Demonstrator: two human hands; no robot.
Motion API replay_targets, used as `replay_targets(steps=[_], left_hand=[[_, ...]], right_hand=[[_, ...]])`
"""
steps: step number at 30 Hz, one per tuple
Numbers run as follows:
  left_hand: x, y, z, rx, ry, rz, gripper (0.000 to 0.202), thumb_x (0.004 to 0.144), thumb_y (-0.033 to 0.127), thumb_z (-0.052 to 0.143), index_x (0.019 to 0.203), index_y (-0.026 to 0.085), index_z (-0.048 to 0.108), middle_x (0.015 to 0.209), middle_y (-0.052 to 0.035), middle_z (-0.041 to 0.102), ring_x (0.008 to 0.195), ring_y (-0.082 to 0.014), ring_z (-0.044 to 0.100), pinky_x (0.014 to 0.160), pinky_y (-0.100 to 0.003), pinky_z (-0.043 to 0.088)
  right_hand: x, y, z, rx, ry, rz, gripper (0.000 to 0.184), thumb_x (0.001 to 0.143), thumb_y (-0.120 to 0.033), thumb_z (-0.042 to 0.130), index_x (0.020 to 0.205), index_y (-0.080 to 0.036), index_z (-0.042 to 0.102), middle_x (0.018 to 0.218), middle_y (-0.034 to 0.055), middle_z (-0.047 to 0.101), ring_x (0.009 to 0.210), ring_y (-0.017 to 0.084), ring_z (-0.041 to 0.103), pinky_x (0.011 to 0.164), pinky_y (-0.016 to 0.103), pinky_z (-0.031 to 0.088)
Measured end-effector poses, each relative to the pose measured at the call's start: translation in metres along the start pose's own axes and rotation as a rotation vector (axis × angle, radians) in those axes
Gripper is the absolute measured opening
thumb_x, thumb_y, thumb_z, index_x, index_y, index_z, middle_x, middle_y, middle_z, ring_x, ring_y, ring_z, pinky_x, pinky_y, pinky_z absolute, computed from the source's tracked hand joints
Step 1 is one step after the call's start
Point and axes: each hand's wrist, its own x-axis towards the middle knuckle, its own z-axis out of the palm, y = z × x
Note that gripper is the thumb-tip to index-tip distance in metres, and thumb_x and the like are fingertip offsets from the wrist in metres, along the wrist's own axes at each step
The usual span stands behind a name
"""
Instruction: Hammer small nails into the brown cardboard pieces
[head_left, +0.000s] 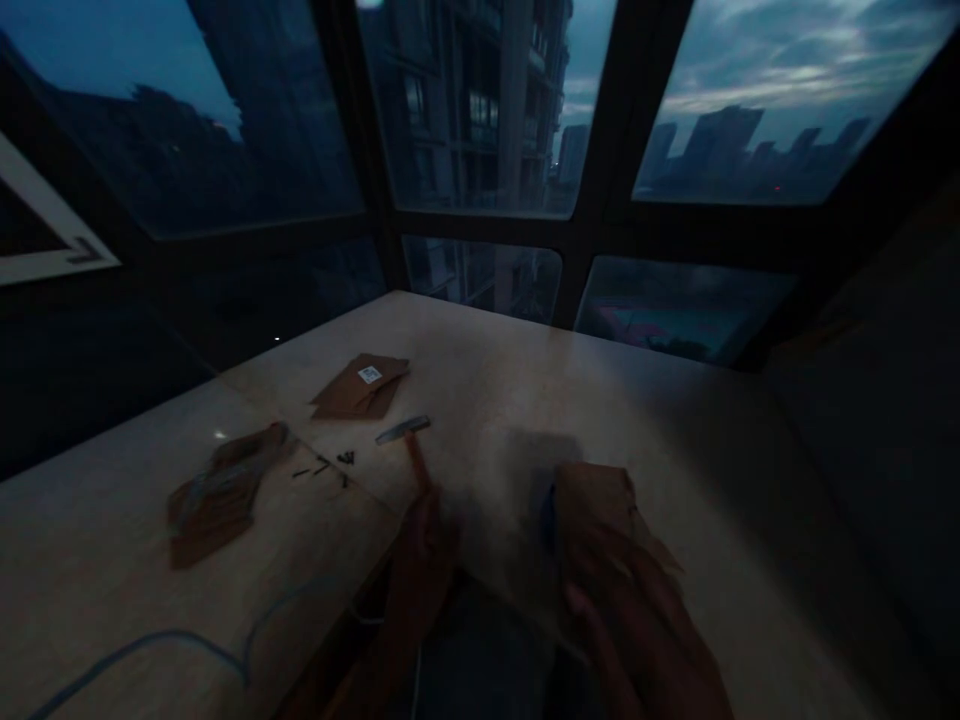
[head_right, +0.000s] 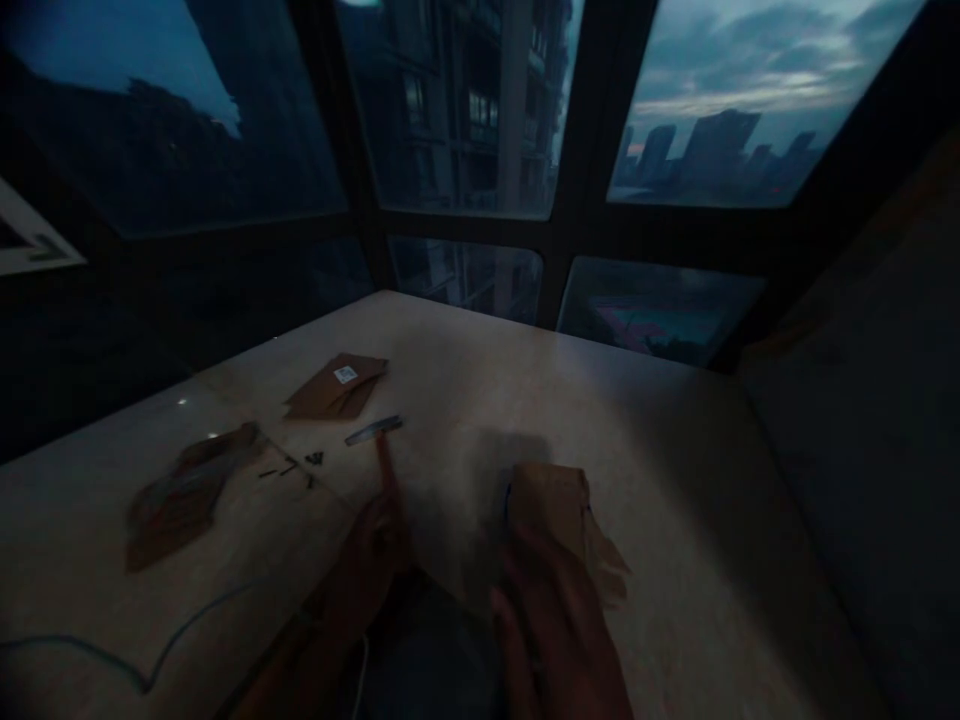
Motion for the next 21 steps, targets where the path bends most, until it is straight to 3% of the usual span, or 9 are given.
replay_targets(steps=[3, 7, 10, 12, 14, 17, 19, 21], left_hand=[[0.009, -0.011, -0.013, -0.207, 0.189, -0.116, 0.053, 0.076, 0.051, 0.069, 0.117, 0.018, 0.062, 0.123, -0.0132, 0.067, 0.107, -0.0261, 0.068, 0.086, -0.036, 0.055], [0.036, -0.029, -0.03, -0.42, 0.475, -0.146, 0.037, 0.076, 0.04, 0.066, 0.106, 0.021, 0.06, 0.105, -0.0045, 0.069, 0.094, -0.0183, 0.069, 0.079, -0.03, 0.054], [0.064, -0.043, -0.052, -0.191, 0.598, -0.07, 0.032, 0.083, 0.036, 0.055, 0.111, 0.02, 0.056, 0.105, -0.0055, 0.067, 0.094, -0.0179, 0.069, 0.081, -0.031, 0.055], [0.082, -0.049, -0.07, 0.149, 0.566, -0.04, 0.029, 0.085, 0.029, 0.051, 0.111, 0.018, 0.058, 0.111, -0.0099, 0.067, 0.103, -0.0207, 0.067, 0.087, -0.034, 0.054], [0.095, -0.053, -0.088, 0.324, 0.51, -0.029, 0.026, 0.079, 0.021, 0.057, 0.104, 0.017, 0.063, 0.111, -0.0119, 0.068, 0.109, -0.0248, 0.065, 0.095, -0.038, 0.052], [0.106, -0.056, -0.111, 0.527, 0.445, -0.059, 0.031, 0.076, 0.019, 0.065, 0.107, 0.015, 0.067, 0.115, -0.0165, 0.068, 0.114, -0.0314, 0.063, 0.098, -0.044, 0.049], [0.109, -0.056, -0.121, 0.779, 0.345, -0.091, 0.038, 0.083, 0.024, 0.064, 0.12, 0.013, 0.066, 0.121, -0.0198, 0.066, 0.116, -0.0335, 0.061, 0.095, -0.043, 0.05], [0.11, -0.056, -0.128, 0.945, 0.23, -0.089, 0.036, 0.089, 0.03, 0.06, 0.123, 0.017, 0.066, 0.122, -0.0178, 0.066, 0.115, -0.0315, 0.061, 0.093, -0.039, 0.05]], right_hand=[[-0.008, -0.018, 0.044, 0.141, 0.012, 0.005, 0.047, 0.094, -0.025, 0.059, 0.137, -0.045, 0.058, 0.14, 0.0037, 0.061, 0.125, 0.033, 0.06, 0.098, 0.051, 0.056], [0.013, -0.035, 0.104, 0.224, -0.087, 0.041, 0.034, 0.096, -0.027, 0.054, 0.128, -0.032, 0.064, 0.134, 0.0082, 0.065, 0.12, 0.03, 0.063, 0.1, 0.046, 0.055], [0.044, -0.034, 0.137, 0.146, -0.208, 0.071, 0.034, 0.097, -0.018, 0.047, 0.126, -0.024, 0.064, 0.127, 0.0121, 0.067, 0.118, 0.028, 0.063, 0.101, 0.041, 0.052], [0.064, -0.031, 0.154, -0.004, -0.289, 0.14, 0.036, 0.093, -0.007, 0.044, 0.118, -0.021, 0.067, 0.119, 0.012, 0.069, 0.113, 0.026, 0.064, 0.099, 0.036, 0.051], [0.079, -0.027, 0.169, -0.132, -0.333, 0.22, 0.033, 0.091, -0.006, 0.048, 0.116, -0.015, 0.067, 0.117, 0.0144, 0.068, 0.111, 0.027, 0.063, 0.097, 0.034, 0.05], [0.091, -0.023, 0.184, -0.209, -0.349, 0.246, 0.031, 0.094, -0.015, 0.053, 0.121, -0.009, 0.065, 0.116, 0.0183, 0.066, 0.11, 0.031, 0.061, 0.095, 0.037, 0.048], [0.096, -0.021, 0.189, -0.25, -0.367, 0.252, 0.034, 0.094, -0.022, 0.056, 0.124, -0.009, 0.063, 0.116, 0.0184, 0.066, 0.109, 0.033, 0.061, 0.092, 0.038, 0.047], [0.099, -0.02, 0.19, -0.285, -0.395, 0.262, 0.035, 0.094, -0.025, 0.057, 0.125, -0.01, 0.063, 0.114, 0.0181, 0.066, 0.107, 0.033, 0.062, 0.088, 0.037, 0.048]])
